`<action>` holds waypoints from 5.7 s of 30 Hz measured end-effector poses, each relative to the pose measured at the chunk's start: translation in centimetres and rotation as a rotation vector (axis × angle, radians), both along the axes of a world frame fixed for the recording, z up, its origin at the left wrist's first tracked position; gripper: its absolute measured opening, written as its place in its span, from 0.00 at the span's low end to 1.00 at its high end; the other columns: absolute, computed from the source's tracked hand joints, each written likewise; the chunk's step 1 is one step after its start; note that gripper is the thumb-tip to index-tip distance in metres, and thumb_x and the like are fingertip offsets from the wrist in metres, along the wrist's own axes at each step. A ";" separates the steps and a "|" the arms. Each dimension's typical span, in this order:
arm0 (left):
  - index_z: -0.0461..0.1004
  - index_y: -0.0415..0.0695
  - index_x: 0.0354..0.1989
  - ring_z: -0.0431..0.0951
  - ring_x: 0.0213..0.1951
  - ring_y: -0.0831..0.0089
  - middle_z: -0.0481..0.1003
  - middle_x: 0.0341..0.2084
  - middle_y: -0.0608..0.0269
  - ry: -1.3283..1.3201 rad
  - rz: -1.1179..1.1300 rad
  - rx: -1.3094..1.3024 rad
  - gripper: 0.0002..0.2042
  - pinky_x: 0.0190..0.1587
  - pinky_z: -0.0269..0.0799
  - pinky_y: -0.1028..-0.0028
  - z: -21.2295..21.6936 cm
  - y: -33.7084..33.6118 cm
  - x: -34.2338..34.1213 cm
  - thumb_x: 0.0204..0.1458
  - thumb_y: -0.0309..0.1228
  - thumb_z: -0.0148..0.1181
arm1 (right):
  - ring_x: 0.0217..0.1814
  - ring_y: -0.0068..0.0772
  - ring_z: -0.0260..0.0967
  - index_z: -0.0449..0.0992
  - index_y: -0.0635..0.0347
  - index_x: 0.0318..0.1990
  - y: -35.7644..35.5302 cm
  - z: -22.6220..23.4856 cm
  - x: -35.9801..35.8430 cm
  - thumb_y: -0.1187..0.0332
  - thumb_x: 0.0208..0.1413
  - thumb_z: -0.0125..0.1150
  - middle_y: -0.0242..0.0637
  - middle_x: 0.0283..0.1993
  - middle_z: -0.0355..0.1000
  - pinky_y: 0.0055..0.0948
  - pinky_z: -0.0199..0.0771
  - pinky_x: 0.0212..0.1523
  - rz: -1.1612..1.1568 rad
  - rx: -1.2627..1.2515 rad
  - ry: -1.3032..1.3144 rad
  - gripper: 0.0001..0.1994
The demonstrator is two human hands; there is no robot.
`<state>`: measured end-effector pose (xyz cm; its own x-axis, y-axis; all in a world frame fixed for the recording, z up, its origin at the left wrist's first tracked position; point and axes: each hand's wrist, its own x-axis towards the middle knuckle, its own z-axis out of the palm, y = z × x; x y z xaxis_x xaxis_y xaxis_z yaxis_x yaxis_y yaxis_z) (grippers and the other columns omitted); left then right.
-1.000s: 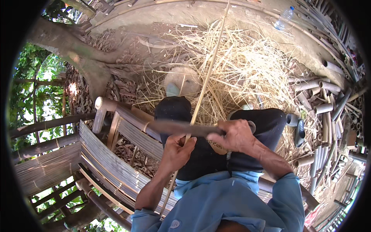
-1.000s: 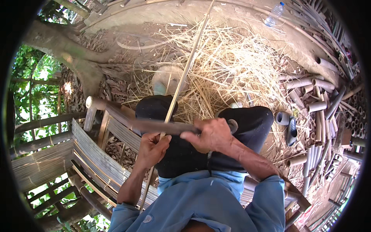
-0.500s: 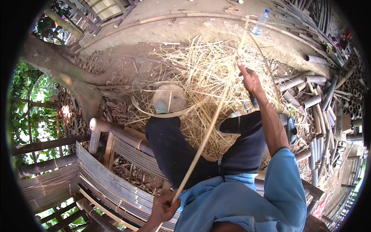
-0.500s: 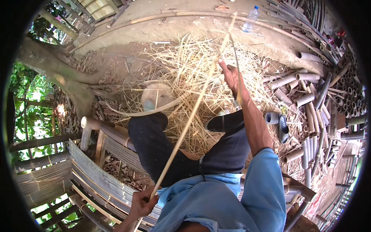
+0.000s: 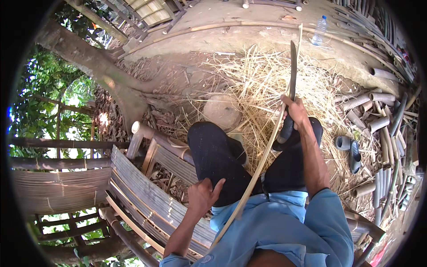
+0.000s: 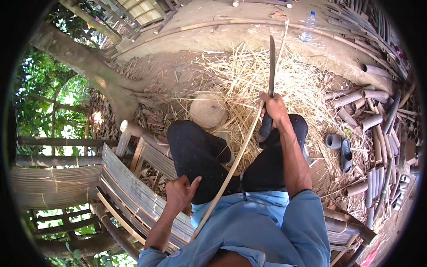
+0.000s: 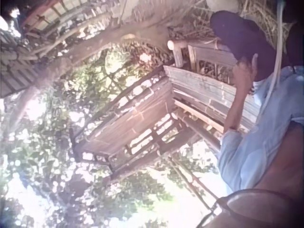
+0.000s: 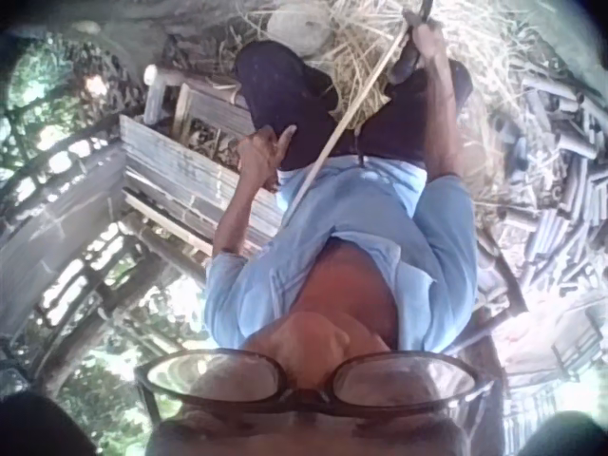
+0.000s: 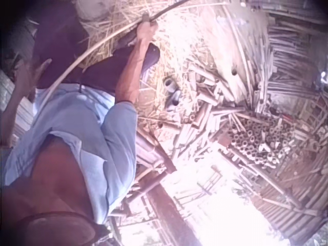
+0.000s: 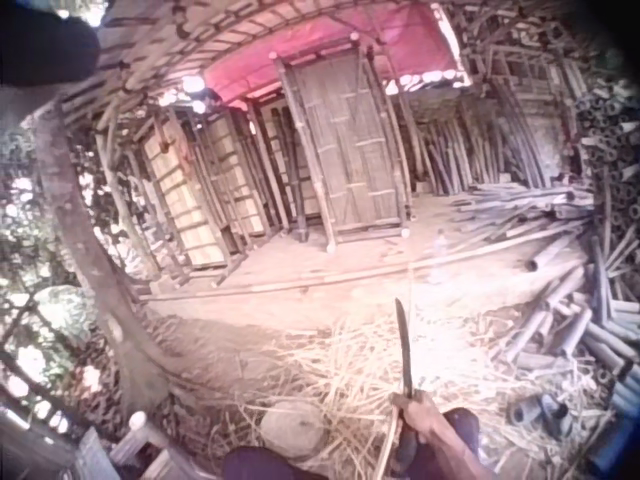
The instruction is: The person is shaving a thin strip of bamboo using a large knife, repeatedly pulling the blade along the length of the wood while holding it by hand.
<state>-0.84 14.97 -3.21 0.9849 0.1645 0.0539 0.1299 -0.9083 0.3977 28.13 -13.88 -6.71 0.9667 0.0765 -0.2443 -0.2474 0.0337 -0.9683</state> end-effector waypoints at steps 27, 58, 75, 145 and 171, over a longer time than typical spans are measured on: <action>0.78 0.38 0.30 0.75 0.17 0.71 0.75 0.16 0.57 0.371 -0.377 -0.537 0.09 0.21 0.65 0.68 10.4 1.2 -2.4 0.61 0.30 0.63 | 0.18 0.25 0.63 0.69 0.69 0.41 3.1 1.5 -0.6 0.67 0.65 0.58 0.43 0.25 0.73 0.28 0.67 0.19 -0.016 0.296 -0.042 0.11; 0.63 0.52 0.24 0.54 0.17 0.80 0.61 0.18 0.64 -1.422 -0.121 -0.643 0.18 0.16 0.51 0.80 18.3 6.4 10.2 0.72 0.38 0.44 | 0.27 0.47 0.75 0.71 0.70 0.54 10.7 -0.7 -8.3 0.68 0.61 0.61 0.48 0.33 0.77 0.40 0.75 0.31 0.484 -0.192 -0.517 0.18; 0.64 0.42 0.48 0.52 0.22 0.78 0.50 0.20 0.71 -1.378 -0.205 -0.643 0.14 0.21 0.53 0.74 20.3 3.8 11.4 0.71 0.42 0.46 | 0.38 0.56 0.75 0.71 0.69 0.57 9.0 -0.9 -10.2 0.75 0.55 0.62 0.51 0.37 0.75 0.43 0.77 0.43 0.617 -0.284 -0.410 0.21; 0.64 0.47 0.36 0.52 0.16 0.82 0.54 0.20 0.74 -1.721 -0.059 -0.586 0.16 0.14 0.51 0.83 17.3 1.7 11.0 0.72 0.43 0.39 | 0.38 0.68 0.74 0.66 0.56 0.52 12.7 -27.3 2.1 0.70 0.59 0.55 0.64 0.41 0.76 0.58 0.73 0.39 0.554 -0.941 -0.148 0.14; 0.61 0.50 0.31 0.48 0.17 0.82 0.55 0.20 0.75 -1.520 -0.432 -0.839 0.24 0.19 0.48 0.78 15.7 -3.1 9.3 0.69 0.57 0.40 | 0.18 0.32 0.70 0.71 0.57 0.41 11.9 10.5 -14.1 0.69 0.51 0.60 0.36 0.22 0.62 0.33 0.68 0.11 0.682 -0.377 -0.994 0.10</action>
<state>8.50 11.87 12.49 0.1311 0.3922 0.9105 -0.9228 -0.2874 0.2567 14.00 -2.01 3.79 0.5365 0.7150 0.4483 0.7328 -0.1312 -0.6676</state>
